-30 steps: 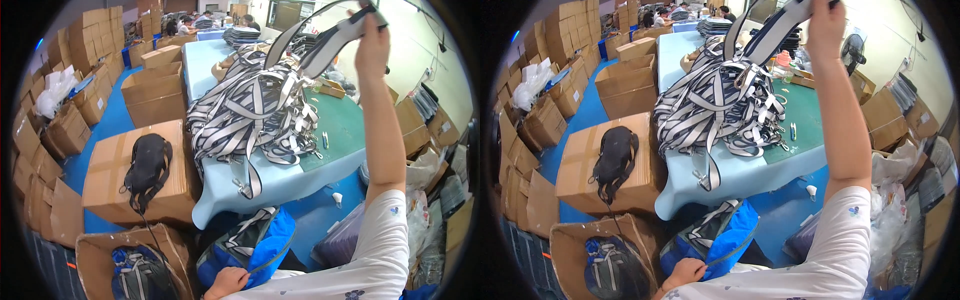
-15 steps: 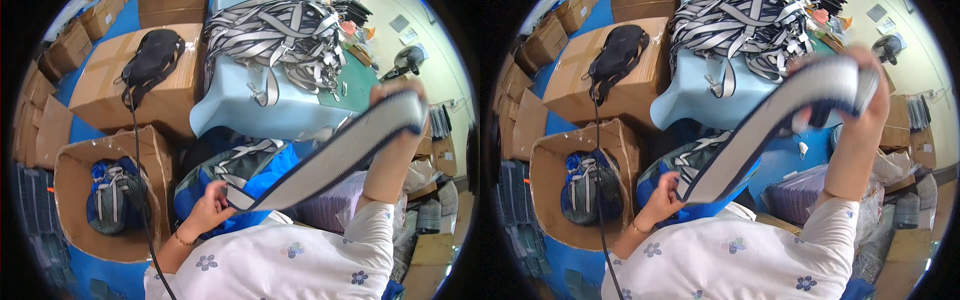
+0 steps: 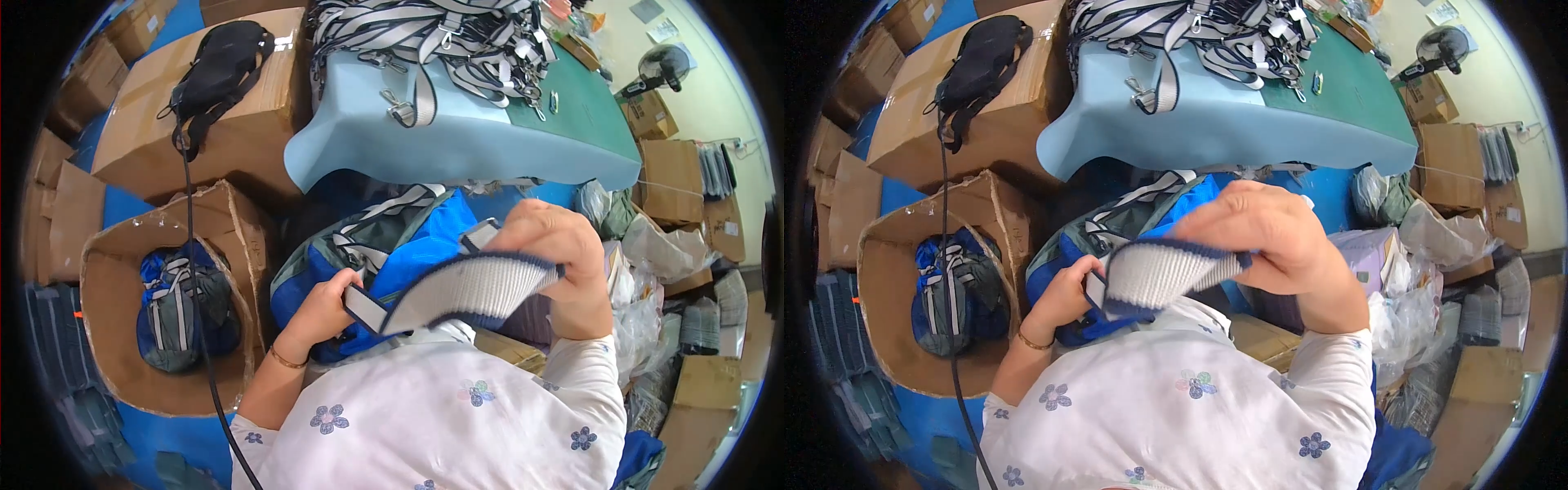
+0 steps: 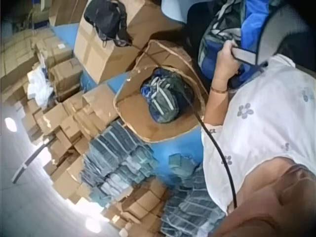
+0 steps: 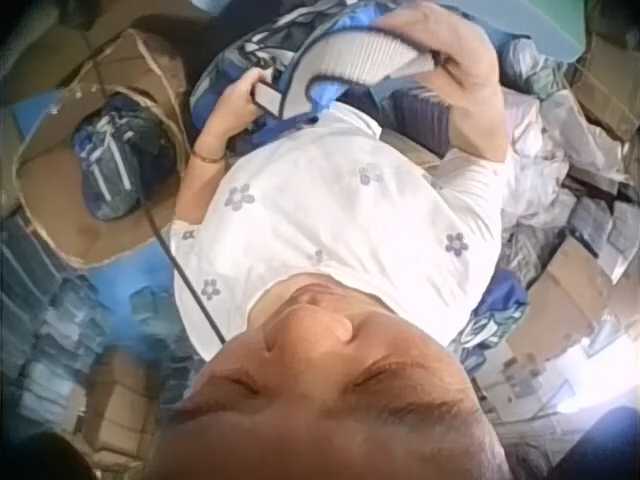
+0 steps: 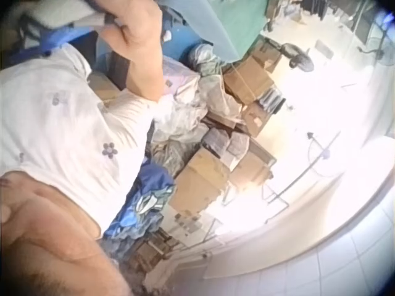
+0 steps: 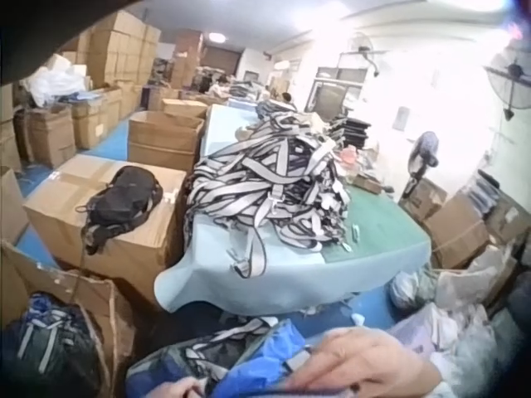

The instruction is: Attaching straps and zipping blue bags in a workshop.

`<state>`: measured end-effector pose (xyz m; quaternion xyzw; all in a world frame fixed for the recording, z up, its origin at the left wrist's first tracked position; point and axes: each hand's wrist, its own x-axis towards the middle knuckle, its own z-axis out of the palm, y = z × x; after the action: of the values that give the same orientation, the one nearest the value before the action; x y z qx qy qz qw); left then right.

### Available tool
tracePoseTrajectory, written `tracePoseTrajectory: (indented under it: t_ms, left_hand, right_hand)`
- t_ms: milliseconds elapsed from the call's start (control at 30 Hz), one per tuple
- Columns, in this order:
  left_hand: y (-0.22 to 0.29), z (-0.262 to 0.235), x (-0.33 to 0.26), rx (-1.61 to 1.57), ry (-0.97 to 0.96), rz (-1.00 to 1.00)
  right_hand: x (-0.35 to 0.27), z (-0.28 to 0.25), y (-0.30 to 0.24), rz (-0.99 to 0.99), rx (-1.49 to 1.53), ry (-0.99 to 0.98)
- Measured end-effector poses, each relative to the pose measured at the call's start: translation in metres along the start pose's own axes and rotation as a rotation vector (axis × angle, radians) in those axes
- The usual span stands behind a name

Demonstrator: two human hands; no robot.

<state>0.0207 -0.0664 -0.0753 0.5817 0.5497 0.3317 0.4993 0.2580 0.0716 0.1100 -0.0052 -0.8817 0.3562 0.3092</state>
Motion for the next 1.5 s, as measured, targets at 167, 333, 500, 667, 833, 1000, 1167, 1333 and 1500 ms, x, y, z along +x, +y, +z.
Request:
tracePoseTrajectory:
  t_ms: [167, 333, 500, 667, 833, 1000, 1167, 1333, 1500]
  left_hand:
    - [0.018, -0.010, 0.017, 0.129, -0.196, -0.039]
    - [0.040, -0.021, 0.026, 0.246, -0.464, -0.037]
    - [0.046, -0.013, 0.024, 0.315, -0.314, 0.114]
    - [0.043, 0.000, 0.014, 0.288, 0.345, 0.196]
    - [0.043, -0.005, 0.006, 0.535, 0.691, 0.119]
    - [0.045, -0.002, -0.010, 0.520, 0.683, 0.285]
    - [0.049, 0.009, -0.017, 0.629, 0.312, 0.577]
    - [0.045, -0.015, -0.019, 0.590, 0.507, 0.308]
    - [0.029, -0.027, -0.021, 0.544, 0.527, 0.224]
  right_hand:
    - [-0.026, 0.026, 0.013, 0.012, 0.060, 0.278]
    - [-0.049, 0.059, 0.020, 0.142, -0.094, 0.365]
    - [-0.071, 0.068, 0.007, 0.131, -0.131, 0.521]
    - [-0.072, 0.088, 0.010, -0.221, 0.038, 0.446]
    - [-0.066, 0.107, 0.030, -0.025, -0.051, 0.022]
    - [-0.070, 0.125, 0.081, 0.502, 0.534, -0.361]
    - [-0.055, 0.163, 0.151, 0.522, -0.181, 0.113]
    - [-0.057, 0.169, 0.152, 0.731, -0.220, 0.100]
    - [-0.105, 0.131, 0.084, 0.621, -0.298, -0.110]
